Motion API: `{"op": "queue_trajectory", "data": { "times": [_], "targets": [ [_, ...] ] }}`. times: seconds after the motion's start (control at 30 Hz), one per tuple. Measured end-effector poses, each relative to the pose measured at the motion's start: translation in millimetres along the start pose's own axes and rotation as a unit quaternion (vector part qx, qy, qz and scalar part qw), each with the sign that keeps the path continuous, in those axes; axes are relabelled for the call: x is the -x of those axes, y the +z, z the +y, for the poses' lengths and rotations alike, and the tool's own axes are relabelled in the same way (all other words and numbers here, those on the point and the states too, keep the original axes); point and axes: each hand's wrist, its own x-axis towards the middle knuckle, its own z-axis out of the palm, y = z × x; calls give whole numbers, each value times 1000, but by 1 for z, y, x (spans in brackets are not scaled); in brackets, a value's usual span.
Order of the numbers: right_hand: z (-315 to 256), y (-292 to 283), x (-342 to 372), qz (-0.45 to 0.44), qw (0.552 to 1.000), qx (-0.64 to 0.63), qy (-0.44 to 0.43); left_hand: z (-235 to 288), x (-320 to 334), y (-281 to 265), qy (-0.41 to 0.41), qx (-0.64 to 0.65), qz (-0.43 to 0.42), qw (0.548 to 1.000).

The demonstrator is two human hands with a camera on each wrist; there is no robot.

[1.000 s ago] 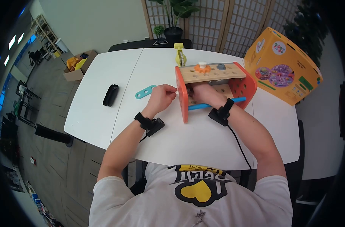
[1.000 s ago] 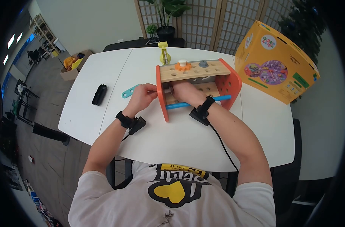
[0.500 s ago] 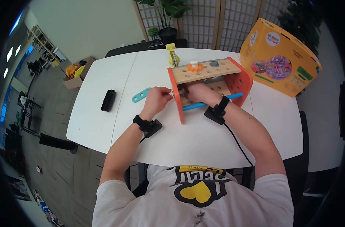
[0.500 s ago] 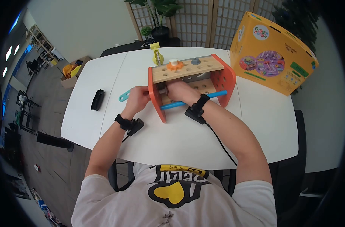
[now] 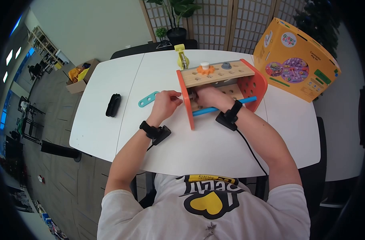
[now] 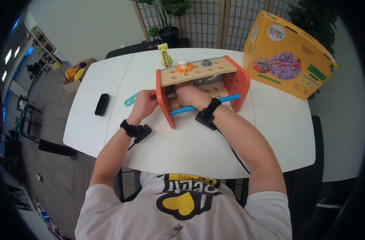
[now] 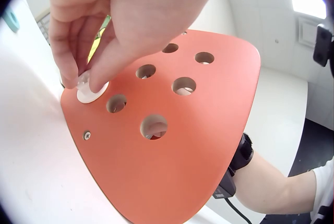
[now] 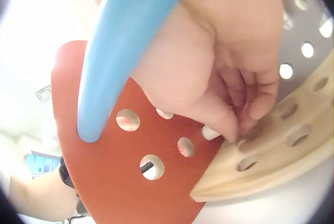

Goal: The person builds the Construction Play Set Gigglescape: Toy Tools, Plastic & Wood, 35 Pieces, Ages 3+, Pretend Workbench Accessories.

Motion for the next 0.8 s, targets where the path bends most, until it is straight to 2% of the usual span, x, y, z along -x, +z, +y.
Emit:
{"op": "queue_trajectory", "data": {
  "times": [0.13,0.23,0.53,0.63,0.73,0.8],
  "targets": [
    [6,4,-5,4,1000,-21,10,12,2,-4,-20,-31,-7,999],
    [4,-2,-4,-40,999,-22,13,5,1,-3,-5,-9,-3,1000],
    [-5,-8,5,-26,999,-34,28,4,0,-1,-12,5,-9,1000],
    [6,0,-4,-18,999,-26,-11,8,1,-4,-7,-24,-12,1000],
    [2,-6,-2,-59,998,19,1,3,0,-2,-2,3,-9,1000],
    [1,-5,-2,-62,998,3,23,4,0,-3,-6,3,-15,1000]
  ]
}}
